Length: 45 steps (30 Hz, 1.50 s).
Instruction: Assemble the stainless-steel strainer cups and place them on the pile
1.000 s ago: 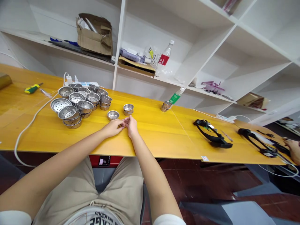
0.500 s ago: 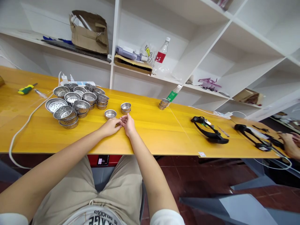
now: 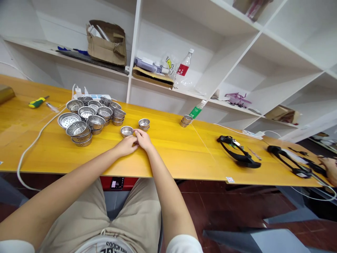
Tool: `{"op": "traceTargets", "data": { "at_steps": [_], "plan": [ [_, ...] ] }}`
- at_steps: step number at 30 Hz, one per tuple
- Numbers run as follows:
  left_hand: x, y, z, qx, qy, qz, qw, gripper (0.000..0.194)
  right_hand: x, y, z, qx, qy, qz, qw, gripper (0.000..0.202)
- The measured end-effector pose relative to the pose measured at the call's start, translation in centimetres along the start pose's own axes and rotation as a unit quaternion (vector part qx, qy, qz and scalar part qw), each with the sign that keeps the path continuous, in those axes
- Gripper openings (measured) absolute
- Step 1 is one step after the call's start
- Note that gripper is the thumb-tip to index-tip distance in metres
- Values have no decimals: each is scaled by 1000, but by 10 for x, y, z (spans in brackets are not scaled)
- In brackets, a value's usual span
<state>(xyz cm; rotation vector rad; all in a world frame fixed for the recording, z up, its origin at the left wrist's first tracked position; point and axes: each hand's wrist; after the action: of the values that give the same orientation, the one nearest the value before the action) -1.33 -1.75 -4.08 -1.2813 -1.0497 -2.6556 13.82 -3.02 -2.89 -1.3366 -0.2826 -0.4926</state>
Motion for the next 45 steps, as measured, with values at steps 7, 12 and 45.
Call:
{"op": "traceTargets", "data": {
  "at_steps": [7, 12, 45],
  "plan": [
    [2, 4, 0, -1, -2, -31, 1000, 15, 5, -14, 34, 1, -74, -139, 987, 36],
    [4, 8, -2, 20, -20, -15, 999, 14, 25, -36, 43, -5, 59, -196, 979, 32],
    [12, -30, 31, 61, 11, 1, 998, 17, 20, 39, 40, -48, 212, -184, 959, 112]
  ]
}}
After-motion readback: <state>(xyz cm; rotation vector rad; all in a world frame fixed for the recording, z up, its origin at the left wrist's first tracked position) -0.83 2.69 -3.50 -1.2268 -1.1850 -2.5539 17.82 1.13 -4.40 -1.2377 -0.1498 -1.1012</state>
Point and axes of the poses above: each hand's wrist, its own z-axis towards the middle knuckle, its own x-axis out of the back of the hand, y = z × x, and after that the axes turned 7 degrees about -z, right-handed
